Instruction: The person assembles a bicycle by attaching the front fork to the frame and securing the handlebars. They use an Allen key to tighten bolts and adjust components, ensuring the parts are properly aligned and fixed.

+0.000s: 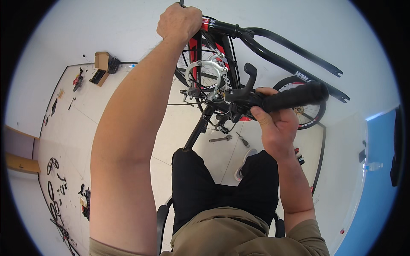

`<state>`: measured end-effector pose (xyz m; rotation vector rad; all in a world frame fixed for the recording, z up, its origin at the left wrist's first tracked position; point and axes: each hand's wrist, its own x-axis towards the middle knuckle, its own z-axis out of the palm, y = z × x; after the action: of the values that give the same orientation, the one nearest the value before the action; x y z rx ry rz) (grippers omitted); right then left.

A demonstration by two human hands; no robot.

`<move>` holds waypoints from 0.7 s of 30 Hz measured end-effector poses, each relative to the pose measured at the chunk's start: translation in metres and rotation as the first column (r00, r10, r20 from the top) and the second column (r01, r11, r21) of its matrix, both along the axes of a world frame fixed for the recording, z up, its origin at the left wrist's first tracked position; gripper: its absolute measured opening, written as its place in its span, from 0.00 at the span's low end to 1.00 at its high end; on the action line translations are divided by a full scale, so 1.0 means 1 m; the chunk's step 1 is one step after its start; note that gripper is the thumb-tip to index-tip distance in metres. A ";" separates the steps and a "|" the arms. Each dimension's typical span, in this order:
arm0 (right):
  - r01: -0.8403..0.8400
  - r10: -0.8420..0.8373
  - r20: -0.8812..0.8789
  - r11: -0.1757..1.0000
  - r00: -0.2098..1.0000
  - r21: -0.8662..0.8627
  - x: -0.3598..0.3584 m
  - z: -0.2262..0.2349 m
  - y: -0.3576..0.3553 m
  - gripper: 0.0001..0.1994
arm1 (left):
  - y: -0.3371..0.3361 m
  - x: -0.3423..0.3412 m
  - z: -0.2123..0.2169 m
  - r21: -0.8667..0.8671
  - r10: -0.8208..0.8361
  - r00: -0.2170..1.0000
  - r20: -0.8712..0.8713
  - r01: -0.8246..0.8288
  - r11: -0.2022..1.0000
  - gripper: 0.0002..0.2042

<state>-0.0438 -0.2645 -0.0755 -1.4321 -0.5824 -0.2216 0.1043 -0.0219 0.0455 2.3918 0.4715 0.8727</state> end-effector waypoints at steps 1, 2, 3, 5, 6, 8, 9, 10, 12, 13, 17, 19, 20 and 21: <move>-0.012 0.012 -0.019 1.000 1.000 0.019 0.001 -0.001 0.001 0.18 | -0.001 0.000 0.000 0.003 0.003 1.000 0.001 -0.003 1.000 0.22; -0.024 0.025 -0.038 0.999 0.999 0.038 0.003 -0.003 0.002 0.18 | -0.002 0.000 0.000 0.006 0.006 1.000 0.002 -0.007 1.000 0.22; -0.037 0.040 -0.054 0.998 0.998 0.059 0.004 -0.006 0.003 0.18 | -0.004 -0.002 0.002 0.000 0.002 1.000 -0.008 -0.002 1.000 0.22; -0.008 0.013 -0.055 0.997 0.998 0.078 0.008 -0.019 0.002 0.18 | -0.010 -0.005 0.005 -0.014 -0.006 1.000 -0.028 0.006 1.000 0.22; 0.001 0.004 -0.059 0.996 0.998 0.089 0.010 -0.023 0.003 0.19 | -0.008 -0.003 0.004 0.000 -0.003 1.000 -0.022 0.003 1.000 0.22; 0.003 0.005 -0.064 0.991 0.998 0.130 0.011 -0.024 0.004 0.19 | -0.004 0.002 0.001 0.027 0.002 1.000 -0.011 -0.001 1.000 0.22; 0.006 0.004 -0.066 0.989 0.998 0.150 0.011 -0.024 0.004 0.20 | -0.003 0.003 0.000 0.031 -0.006 1.000 -0.007 0.007 0.999 0.22; 0.011 -0.001 -0.063 0.987 0.998 0.158 0.009 -0.024 0.005 0.20 | -0.002 0.004 0.000 0.035 -0.015 1.000 -0.002 0.015 0.999 0.22; 0.024 -0.014 -0.056 0.984 0.998 0.174 0.003 -0.021 0.007 0.19 | -0.002 0.004 0.000 0.032 -0.039 0.999 -0.001 0.039 0.999 0.22; 0.031 -0.022 -0.061 0.988 0.998 0.150 0.000 -0.018 0.005 0.19 | -0.003 0.003 0.001 0.025 -0.053 0.999 -0.005 0.054 0.998 0.22; 0.022 -0.019 -0.051 0.997 0.999 0.072 -0.011 0.000 0.000 0.19 | -0.011 -0.005 0.009 -0.002 -0.076 0.996 -0.048 0.076 0.997 0.21; 0.021 -0.020 -0.020 0.999 1.000 0.043 -0.014 0.006 -0.002 0.19 | -0.014 -0.005 0.007 0.008 -0.072 0.997 -0.008 0.072 0.997 0.21; 0.021 -0.021 -0.002 0.999 1.000 0.031 -0.016 0.008 -0.002 0.18 | -0.015 -0.004 0.006 0.012 -0.071 0.997 0.012 0.071 0.997 0.21; 0.016 -0.016 0.016 1.000 1.000 0.018 -0.017 0.010 -0.002 0.18 | -0.014 -0.002 0.005 0.010 -0.063 0.998 0.002 0.063 0.998 0.21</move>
<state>-0.0611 -0.2666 -0.0652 -1.4191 -0.5808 -0.2504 0.1023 -0.0356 0.0508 2.4009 0.3896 0.8523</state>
